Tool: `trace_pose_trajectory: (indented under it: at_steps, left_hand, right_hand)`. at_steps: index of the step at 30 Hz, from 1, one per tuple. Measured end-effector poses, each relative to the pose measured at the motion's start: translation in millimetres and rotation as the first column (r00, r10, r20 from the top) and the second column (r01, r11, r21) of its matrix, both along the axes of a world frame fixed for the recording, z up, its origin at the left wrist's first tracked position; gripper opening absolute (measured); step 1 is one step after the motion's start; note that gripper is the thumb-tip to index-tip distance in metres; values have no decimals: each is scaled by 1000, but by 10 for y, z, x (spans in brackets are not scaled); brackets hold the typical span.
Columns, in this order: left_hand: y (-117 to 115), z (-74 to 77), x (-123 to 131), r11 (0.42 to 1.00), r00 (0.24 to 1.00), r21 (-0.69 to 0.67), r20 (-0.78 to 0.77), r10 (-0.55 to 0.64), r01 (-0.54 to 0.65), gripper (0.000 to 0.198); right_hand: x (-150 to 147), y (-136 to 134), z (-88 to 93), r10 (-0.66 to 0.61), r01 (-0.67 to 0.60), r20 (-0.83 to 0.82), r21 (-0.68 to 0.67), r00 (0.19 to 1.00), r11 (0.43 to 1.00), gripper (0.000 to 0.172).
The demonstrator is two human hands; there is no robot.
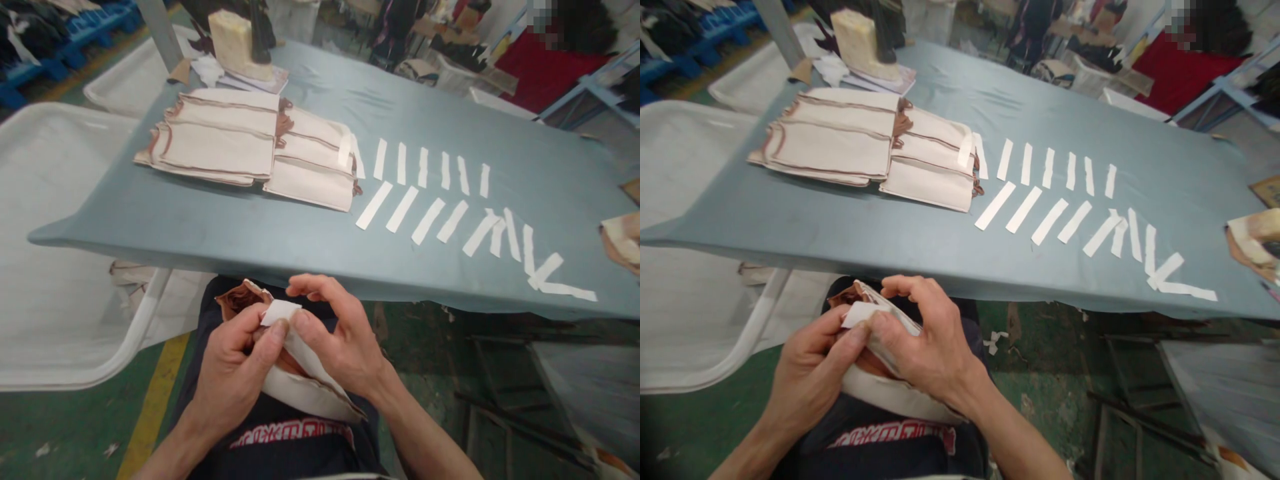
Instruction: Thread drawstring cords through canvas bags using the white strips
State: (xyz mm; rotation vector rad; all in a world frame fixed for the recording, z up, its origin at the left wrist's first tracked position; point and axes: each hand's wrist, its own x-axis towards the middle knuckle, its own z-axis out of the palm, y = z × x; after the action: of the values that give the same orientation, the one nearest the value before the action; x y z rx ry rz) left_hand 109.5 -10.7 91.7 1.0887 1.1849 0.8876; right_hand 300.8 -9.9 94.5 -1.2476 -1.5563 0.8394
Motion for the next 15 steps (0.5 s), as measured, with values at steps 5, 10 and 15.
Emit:
trace_pose_trajectory:
  at_steps: [5, 10, 15]
  left_hand:
    - [43, -27, -33, 988, 992, 134, -111, -56, 71, 43]
    - [32, -97, -65, 994, 999, 99, -1, 50, -49, 59]
    - [13, -196, -121, 988, 988, 59, -59, 146, -142, 76]
  right_hand:
    - [-56, 29, 19, 41, -53, -106, -116, 994, 992, 10]
    - [-192, 65, -199, -118, 89, -241, -130, 963, 988, 16]
    - [-415, -13, -722, -346, 193, -376, -388, 860, 901, 34]
